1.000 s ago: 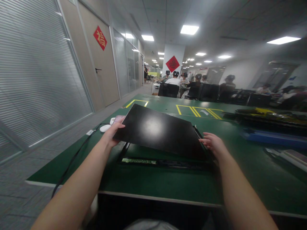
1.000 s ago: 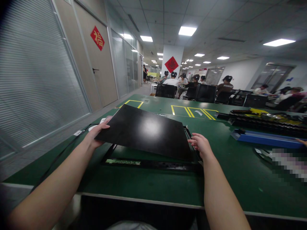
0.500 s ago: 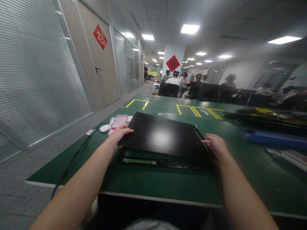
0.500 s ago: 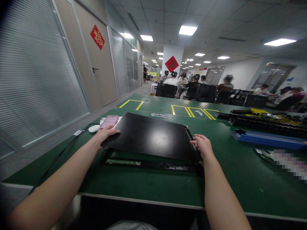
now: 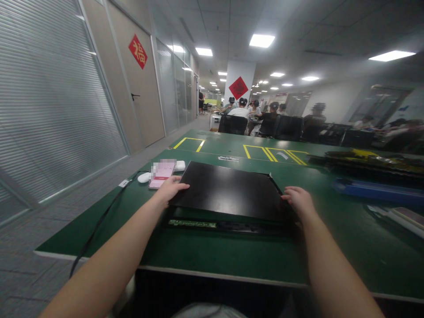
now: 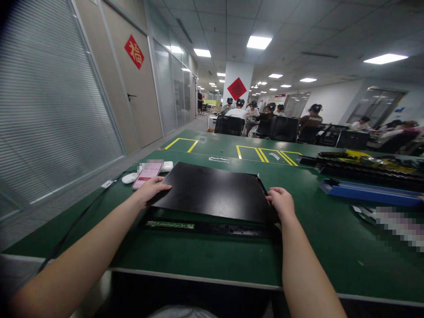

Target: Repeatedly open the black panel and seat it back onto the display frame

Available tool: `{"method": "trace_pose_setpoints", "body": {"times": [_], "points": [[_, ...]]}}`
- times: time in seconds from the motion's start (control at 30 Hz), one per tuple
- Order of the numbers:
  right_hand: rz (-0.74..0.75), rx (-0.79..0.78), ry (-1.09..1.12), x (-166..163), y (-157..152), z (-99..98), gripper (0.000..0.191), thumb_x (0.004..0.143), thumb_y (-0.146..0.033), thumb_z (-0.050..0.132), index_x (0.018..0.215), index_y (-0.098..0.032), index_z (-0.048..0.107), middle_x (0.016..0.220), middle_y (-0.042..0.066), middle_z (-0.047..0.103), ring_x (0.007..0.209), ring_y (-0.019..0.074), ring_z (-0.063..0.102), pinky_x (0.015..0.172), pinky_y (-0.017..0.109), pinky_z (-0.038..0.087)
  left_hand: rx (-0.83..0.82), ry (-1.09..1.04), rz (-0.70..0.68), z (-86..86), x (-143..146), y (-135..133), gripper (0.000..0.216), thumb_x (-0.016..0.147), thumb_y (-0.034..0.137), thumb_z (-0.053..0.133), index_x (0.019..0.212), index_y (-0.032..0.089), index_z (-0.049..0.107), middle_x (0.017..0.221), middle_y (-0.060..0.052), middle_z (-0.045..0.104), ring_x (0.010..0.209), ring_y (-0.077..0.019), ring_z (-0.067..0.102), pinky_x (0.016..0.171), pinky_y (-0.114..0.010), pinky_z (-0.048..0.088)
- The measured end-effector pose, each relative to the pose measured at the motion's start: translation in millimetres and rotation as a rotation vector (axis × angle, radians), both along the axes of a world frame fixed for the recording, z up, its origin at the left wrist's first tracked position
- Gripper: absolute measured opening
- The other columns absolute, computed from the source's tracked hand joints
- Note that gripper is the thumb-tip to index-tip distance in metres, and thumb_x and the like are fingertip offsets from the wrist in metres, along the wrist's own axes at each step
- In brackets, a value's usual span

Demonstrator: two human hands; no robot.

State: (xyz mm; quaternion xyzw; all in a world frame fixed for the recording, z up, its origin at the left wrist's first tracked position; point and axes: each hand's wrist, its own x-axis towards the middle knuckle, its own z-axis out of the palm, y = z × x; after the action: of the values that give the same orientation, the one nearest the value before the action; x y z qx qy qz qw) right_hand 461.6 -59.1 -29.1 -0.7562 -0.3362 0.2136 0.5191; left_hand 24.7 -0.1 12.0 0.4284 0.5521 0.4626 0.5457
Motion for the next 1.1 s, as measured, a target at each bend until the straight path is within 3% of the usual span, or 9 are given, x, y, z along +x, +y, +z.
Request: {"method": "trace_pose_setpoints", "body": {"times": [0.17,0.4,0.77,1.1], "points": [[-0.011,-0.077,-0.117,8.9,0.4,-3.6,0.029,0.069,-0.027,0.062,0.096,-0.020,0.068,0.069,0.006,0.072,0.068,0.0203,0.068,0.057,0.027,0.045,0.023,-0.022,-0.021,-3.7,2.6,0.4,0.041,0.053,0.008,0.083,0.086,0.018,0.060,0.072,-0.005,0.073,0.059,-0.0216,0.069,0.053,-0.030,0.054],[-0.005,-0.151,-0.225,3.8,-3.2,2.2,0.029,0.071,-0.031,0.060,0.097,-0.021,0.069,0.074,0.005,0.074,0.065,0.0208,0.066,0.056,0.028,0.044,0.033,-0.027,-0.018,-4.0,3.5,-0.3,0.044,0.053,0.007,0.085,0.088,0.017,0.061,0.077,-0.007,0.074,0.067,-0.0248,0.071,0.061,-0.033,0.056],[-0.009,-0.222,-0.473,-4.6,-6.6,10.1,0.019,0.072,-0.028,0.062,0.086,-0.023,0.074,0.076,0.007,0.072,0.074,0.0234,0.065,0.064,0.031,0.044,0.042,0.016,-0.017,-5.8,5.1,-0.1,0.041,0.051,0.006,0.085,0.083,0.018,0.062,0.073,-0.006,0.074,0.070,-0.0263,0.072,0.061,-0.032,0.055],[0.020,-0.229,-0.471,-1.0,-6.6,8.5,0.016,0.072,-0.030,0.061,0.079,-0.025,0.075,0.078,0.008,0.072,0.075,0.0243,0.063,0.064,0.032,0.042,0.074,0.083,-0.006,-10.5,5.4,3.9,0.031,0.055,0.010,0.081,0.077,0.019,0.062,0.069,-0.005,0.073,0.066,-0.0258,0.070,0.056,-0.030,0.051]]}}
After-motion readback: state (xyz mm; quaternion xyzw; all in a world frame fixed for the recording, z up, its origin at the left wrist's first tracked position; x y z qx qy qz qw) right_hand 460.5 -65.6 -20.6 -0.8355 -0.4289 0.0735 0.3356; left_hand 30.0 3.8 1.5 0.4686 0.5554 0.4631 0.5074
